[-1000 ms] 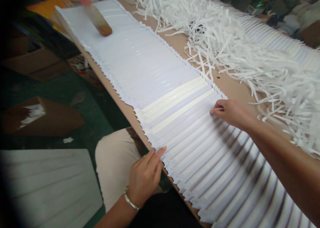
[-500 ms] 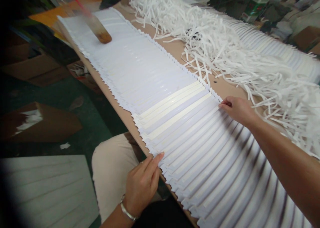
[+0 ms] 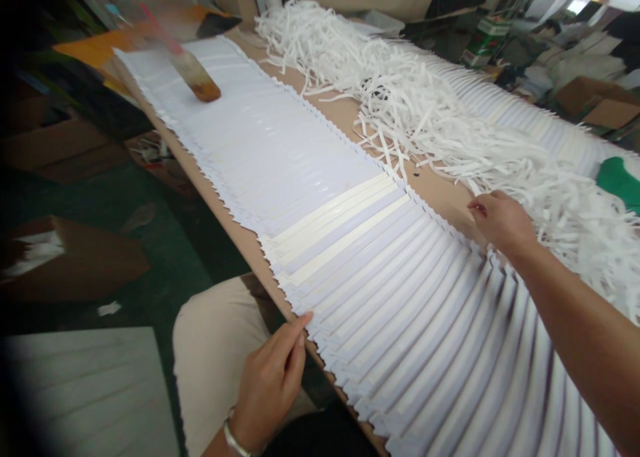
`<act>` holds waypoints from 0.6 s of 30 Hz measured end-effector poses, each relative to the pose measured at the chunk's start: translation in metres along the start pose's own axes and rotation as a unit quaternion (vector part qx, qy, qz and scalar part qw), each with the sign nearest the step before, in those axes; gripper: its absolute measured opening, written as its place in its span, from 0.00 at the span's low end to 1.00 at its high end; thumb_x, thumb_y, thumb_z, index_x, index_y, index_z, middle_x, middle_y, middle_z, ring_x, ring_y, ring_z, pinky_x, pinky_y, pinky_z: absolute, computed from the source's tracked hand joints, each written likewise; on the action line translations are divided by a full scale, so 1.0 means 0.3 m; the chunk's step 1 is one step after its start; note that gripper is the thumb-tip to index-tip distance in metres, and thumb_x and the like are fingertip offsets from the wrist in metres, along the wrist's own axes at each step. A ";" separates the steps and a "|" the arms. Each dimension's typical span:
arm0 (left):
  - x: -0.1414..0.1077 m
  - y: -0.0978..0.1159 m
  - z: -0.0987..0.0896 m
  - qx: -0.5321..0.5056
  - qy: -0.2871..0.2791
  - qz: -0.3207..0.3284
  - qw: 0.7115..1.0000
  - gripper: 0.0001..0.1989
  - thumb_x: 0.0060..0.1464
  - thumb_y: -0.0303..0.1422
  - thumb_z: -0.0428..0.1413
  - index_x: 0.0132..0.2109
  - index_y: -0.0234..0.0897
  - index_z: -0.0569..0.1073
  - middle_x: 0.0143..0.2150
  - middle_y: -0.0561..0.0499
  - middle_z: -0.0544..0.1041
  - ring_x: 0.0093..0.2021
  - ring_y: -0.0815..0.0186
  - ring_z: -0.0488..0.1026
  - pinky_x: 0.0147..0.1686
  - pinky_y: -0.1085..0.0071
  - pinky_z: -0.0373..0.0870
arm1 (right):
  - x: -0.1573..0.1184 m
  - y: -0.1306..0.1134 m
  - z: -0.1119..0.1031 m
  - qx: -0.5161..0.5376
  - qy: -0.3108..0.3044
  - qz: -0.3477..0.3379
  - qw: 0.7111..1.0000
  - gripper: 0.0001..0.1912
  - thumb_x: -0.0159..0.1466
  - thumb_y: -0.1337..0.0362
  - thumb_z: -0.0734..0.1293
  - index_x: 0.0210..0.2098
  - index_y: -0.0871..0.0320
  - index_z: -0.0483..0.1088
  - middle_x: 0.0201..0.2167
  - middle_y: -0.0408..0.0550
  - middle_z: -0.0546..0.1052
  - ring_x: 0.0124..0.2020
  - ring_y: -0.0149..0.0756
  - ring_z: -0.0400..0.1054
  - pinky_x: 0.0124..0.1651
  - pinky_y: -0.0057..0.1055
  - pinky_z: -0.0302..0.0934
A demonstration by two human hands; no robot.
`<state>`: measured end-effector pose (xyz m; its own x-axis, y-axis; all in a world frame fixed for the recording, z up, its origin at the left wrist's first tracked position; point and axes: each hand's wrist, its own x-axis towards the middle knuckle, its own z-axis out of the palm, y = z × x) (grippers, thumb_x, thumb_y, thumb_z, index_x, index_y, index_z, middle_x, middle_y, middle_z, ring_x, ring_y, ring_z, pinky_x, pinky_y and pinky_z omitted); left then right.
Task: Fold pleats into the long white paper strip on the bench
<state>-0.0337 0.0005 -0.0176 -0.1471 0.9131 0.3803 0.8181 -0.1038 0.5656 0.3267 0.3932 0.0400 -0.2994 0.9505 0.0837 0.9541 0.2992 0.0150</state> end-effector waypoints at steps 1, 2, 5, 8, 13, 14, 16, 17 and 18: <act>-0.009 -0.002 -0.006 -0.011 0.004 -0.011 1.000 0.18 0.72 0.24 0.49 0.63 0.36 0.72 0.50 0.44 0.85 0.47 0.62 0.85 0.48 0.70 0.83 | -0.006 0.025 -0.005 0.002 -0.008 -0.012 1.000 0.17 0.66 0.65 0.62 0.46 0.60 0.81 0.48 0.62 0.79 0.44 0.47 0.71 0.50 0.39 0.61; -0.018 -0.003 -0.012 -0.018 0.006 -0.023 1.000 0.17 0.72 0.24 0.49 0.63 0.36 0.72 0.50 0.44 0.85 0.47 0.62 0.85 0.47 0.70 0.83 | -0.014 0.044 -0.005 0.005 -0.017 -0.025 1.000 0.17 0.64 0.67 0.63 0.46 0.58 0.82 0.48 0.60 0.79 0.46 0.47 0.71 0.52 0.39 0.61; -0.040 0.005 -0.034 -0.030 0.008 -0.052 0.998 0.16 0.72 0.26 0.49 0.62 0.38 0.73 0.49 0.45 0.86 0.45 0.63 0.86 0.45 0.71 0.83 | -0.043 0.072 0.013 0.015 -0.027 -0.046 0.998 0.16 0.59 0.69 0.66 0.43 0.54 0.82 0.48 0.59 0.78 0.49 0.50 0.69 0.53 0.42 0.59; -0.051 0.025 -0.051 -0.042 0.007 -0.062 0.997 0.16 0.72 0.26 0.49 0.60 0.39 0.74 0.49 0.46 0.86 0.45 0.62 0.86 0.45 0.70 0.84 | -0.067 0.072 0.032 0.023 0.000 -0.037 0.999 0.07 0.63 0.63 0.67 0.36 0.55 0.79 0.44 0.63 0.78 0.46 0.53 0.67 0.50 0.46 0.58; -0.057 0.073 -0.061 -0.082 0.003 -0.077 0.994 0.16 0.71 0.27 0.49 0.59 0.39 0.76 0.46 0.46 0.86 0.43 0.62 0.85 0.42 0.71 0.83 | -0.118 0.010 -0.009 0.045 0.071 -0.035 0.996 0.10 0.68 0.59 0.63 0.34 0.54 0.74 0.48 0.66 0.78 0.51 0.59 0.69 0.52 0.51 0.58; -0.055 0.085 -0.058 -0.101 -0.001 -0.087 0.991 0.15 0.71 0.27 0.49 0.58 0.39 0.76 0.46 0.46 0.86 0.42 0.63 0.85 0.41 0.71 0.82 | -0.144 -0.026 -0.027 0.055 0.077 -0.049 0.994 0.09 0.68 0.58 0.64 0.35 0.54 0.73 0.50 0.65 0.79 0.54 0.59 0.69 0.54 0.51 0.59; -0.045 0.114 -0.046 -0.147 -0.018 -0.115 0.982 0.14 0.71 0.27 0.50 0.57 0.40 0.77 0.44 0.47 0.85 0.40 0.64 0.84 0.39 0.72 0.80 | -0.227 -0.136 -0.064 0.095 0.061 -0.092 0.989 0.08 0.69 0.57 0.64 0.38 0.52 0.74 0.52 0.60 0.81 0.55 0.55 0.72 0.55 0.47 0.62; -0.034 0.130 -0.038 -0.173 -0.031 -0.131 0.976 0.13 0.71 0.28 0.50 0.56 0.40 0.77 0.42 0.48 0.85 0.38 0.64 0.83 0.38 0.72 0.79 | -0.284 -0.207 -0.081 0.144 0.030 -0.121 0.982 0.08 0.70 0.57 0.65 0.39 0.52 0.74 0.48 0.57 0.83 0.50 0.52 0.75 0.53 0.44 0.64; -0.021 0.147 -0.028 -0.199 -0.045 -0.146 0.968 0.13 0.71 0.29 0.51 0.55 0.40 0.77 0.39 0.49 0.84 0.36 0.65 0.81 0.36 0.72 0.78 | -0.347 -0.286 -0.098 0.191 -0.015 -0.135 0.972 0.08 0.71 0.57 0.65 0.41 0.52 0.74 0.42 0.53 0.83 0.43 0.48 0.77 0.48 0.41 0.65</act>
<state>-0.0014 -0.0131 0.0112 -0.2753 0.9554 0.1066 0.4679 0.0363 0.8831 0.2764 0.2660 0.0591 -0.5444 0.8331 0.0980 0.7687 0.5422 -0.3393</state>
